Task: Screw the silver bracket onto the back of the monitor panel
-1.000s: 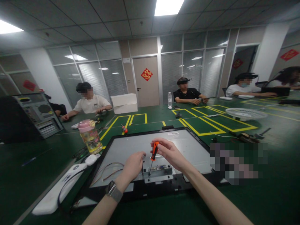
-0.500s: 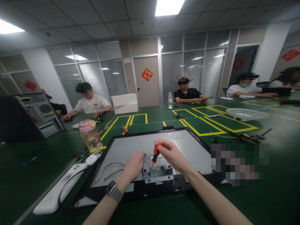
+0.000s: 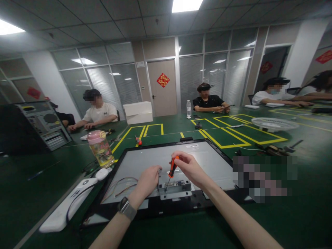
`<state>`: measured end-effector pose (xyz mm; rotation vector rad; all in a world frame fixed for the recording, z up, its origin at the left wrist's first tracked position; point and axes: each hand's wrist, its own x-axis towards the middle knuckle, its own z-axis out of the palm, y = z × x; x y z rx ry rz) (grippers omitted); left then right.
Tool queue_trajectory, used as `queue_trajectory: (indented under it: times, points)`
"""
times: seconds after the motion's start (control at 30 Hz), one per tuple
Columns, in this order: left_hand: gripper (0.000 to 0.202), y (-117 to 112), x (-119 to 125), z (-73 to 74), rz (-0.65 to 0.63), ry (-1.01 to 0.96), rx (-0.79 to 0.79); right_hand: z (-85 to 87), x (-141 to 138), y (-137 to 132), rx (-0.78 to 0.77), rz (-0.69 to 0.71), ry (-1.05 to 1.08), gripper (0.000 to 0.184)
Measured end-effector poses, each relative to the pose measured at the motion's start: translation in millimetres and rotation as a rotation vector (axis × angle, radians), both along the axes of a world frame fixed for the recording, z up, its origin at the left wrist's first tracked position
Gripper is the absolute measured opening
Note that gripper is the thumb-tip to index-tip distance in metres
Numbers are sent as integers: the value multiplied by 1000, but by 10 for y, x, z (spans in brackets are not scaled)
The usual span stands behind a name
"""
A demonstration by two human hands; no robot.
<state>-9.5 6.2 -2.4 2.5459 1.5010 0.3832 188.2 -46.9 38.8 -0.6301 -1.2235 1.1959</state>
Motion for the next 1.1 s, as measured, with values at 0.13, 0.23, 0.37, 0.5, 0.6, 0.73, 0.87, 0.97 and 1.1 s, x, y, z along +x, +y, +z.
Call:
queue_trajectory:
  times: [0.13, 0.23, 0.37, 0.5, 0.6, 0.73, 0.87, 0.97, 1.1]
  points:
    - [39, -8, 2, 11, -11, -3, -5, 8, 43, 10, 27, 8, -56, 31]
    - [38, -11, 1, 8, -13, -14, -3, 9, 58, 17, 65, 2, -73, 33]
    - [36, -10, -6, -7, -15, -17, 8, -15, 49, 26, 80, -26, -99, 24]
    - [37, -10, -8, -24, -16, -21, 14, 0, 57, 23, 73, -48, -124, 27]
    - [38, -12, 1, -21, -15, -18, 7, 16, 67, 25, 103, -68, -154, 32]
    - [37, -4, 9, -15, -15, -12, 5, -29, 48, 44, 75, -59, -98, 35]
    - [37, 14, 4, -35, -35, -21, 22, -58, 18, 34, -15, -51, -16, 33]
    - [37, 15, 2, -47, -42, -24, 28, -27, 4, 9, -16, 15, 19, 35]
    - [37, 9, 4, -41, -30, -17, 29, -11, -17, 5, -21, 73, 115, 35]
